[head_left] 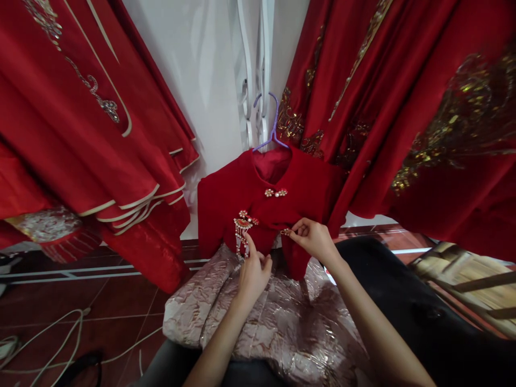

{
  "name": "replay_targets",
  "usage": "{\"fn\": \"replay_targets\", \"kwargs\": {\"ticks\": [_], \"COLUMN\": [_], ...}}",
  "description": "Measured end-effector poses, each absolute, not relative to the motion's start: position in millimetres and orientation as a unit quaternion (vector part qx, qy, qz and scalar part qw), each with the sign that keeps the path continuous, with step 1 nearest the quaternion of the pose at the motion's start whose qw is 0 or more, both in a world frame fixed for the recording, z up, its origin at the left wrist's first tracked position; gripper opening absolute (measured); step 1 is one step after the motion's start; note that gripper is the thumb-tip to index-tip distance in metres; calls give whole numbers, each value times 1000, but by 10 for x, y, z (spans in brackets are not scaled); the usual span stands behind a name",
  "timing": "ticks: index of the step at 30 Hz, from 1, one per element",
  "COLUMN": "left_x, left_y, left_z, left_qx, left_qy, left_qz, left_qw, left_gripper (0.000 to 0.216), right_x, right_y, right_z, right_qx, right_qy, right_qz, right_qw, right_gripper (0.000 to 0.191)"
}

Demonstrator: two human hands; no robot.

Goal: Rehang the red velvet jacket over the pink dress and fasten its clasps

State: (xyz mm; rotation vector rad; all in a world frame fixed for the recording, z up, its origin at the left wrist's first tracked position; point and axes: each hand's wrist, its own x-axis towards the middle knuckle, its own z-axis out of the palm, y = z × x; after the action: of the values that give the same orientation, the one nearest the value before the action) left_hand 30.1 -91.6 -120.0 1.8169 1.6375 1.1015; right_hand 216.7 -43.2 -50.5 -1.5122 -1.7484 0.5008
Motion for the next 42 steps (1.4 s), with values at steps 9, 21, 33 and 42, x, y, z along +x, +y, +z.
{"fn": "replay_targets", "kwargs": {"ticks": [9,21,33,42], "left_x": [185,-156,-103,-163], "left_y": [-901,-688,-620,-697], "left_z": [-1134,-1289,-1277,-1325], "left_qx": [557,552,551,540], "left_qy": [614,604,625,623], "left_qz": [479,525,510,511], "left_qw": [290,234,214,242], "left_gripper": [100,89,89,78], "right_x": [2197,2123,2064,2077], "right_y": [-436,-465,-482,-485], "right_z": [-463,-464,-495,-535], "right_qx": [-593,-568,-540,-399], "right_qy": [-682,-677,-686,-762], "right_qz": [207,272,303,351], "right_qw": [376,382,382,371], "right_gripper": [15,11,20,12]}}
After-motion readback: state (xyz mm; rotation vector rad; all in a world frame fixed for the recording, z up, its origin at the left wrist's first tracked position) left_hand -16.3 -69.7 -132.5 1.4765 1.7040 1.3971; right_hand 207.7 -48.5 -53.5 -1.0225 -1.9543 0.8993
